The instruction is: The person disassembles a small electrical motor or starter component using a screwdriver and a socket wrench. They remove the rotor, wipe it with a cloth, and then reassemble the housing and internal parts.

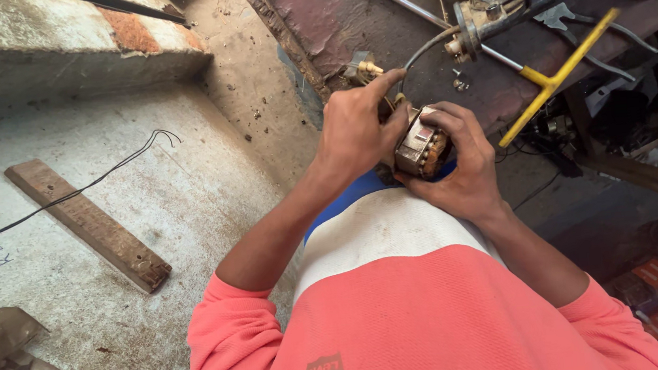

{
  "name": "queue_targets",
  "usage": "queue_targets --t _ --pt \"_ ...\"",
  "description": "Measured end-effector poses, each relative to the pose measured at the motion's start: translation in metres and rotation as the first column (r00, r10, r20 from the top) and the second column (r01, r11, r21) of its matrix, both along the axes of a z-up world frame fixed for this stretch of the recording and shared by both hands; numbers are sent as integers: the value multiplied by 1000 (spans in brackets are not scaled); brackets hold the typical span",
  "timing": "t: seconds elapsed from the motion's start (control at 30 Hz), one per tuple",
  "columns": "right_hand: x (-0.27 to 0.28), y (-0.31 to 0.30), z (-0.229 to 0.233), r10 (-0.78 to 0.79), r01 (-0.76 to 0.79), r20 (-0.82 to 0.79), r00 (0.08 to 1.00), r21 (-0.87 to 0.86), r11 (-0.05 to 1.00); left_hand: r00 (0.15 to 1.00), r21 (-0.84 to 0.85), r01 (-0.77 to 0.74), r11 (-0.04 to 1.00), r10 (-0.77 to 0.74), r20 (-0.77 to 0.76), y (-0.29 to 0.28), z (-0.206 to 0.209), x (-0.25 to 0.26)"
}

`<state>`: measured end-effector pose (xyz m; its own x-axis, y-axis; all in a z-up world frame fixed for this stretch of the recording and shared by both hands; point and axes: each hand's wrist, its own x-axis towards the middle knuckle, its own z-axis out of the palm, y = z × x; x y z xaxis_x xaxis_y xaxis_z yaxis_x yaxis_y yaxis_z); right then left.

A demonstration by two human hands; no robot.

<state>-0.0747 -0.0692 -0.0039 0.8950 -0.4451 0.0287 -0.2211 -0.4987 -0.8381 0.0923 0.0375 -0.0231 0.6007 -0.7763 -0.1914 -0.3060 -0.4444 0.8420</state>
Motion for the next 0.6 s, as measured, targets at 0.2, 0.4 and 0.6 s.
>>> queue_targets --t 0.2,0.4,0.6 --pt "3 0 3 8 -8 30 1000 17 1000 961 118 -15 993 -18 276 -13 -9 -2" --pt "-1 3 0 -29 29 19 999 4 1000 884 -42 -97 994 105 455 -25 -26 26" --pt "-5 3 -5 -45 42 34 998 71 997 908 -136 118 984 -51 416 -34 -25 48"
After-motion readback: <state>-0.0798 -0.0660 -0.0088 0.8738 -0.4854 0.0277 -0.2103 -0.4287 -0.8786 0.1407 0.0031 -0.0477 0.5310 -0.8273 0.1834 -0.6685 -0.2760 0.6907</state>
